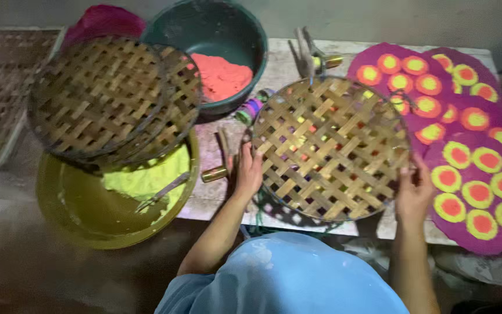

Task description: The person presses colored powder into flower patterns on round purple boards using small plastic cups, then stacks the finished boards on woven bamboo trays. They later use a wooden hand press to form orange powder rings on a board and handle a white ring on the table.

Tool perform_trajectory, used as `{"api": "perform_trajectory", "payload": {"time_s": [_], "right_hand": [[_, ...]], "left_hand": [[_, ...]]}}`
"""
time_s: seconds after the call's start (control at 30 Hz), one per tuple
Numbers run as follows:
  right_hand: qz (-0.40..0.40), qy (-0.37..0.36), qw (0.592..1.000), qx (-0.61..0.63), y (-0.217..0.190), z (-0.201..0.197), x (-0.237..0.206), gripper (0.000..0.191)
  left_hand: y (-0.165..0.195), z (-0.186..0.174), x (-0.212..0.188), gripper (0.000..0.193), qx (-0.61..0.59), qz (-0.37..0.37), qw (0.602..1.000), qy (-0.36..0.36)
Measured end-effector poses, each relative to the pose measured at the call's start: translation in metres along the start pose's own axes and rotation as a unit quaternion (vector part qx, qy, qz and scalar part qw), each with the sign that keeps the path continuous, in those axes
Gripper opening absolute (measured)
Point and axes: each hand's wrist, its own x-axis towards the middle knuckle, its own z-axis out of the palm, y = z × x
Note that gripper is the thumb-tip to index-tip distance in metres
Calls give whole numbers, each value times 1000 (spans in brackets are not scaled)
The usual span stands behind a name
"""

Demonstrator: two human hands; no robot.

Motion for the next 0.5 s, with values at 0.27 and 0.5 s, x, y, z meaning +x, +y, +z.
{"api": "perform_trajectory", "payload": {"time_s": [0.27,0.5], "right_hand": [[-28,-38,994,-99,16,-29,8,45],[-82,-4,956,-280,44,-86,11,56]], "left_hand": [[-59,46,-14,38,202,40,978,35],[29,52,-33,68,345,86,928,109]]}}
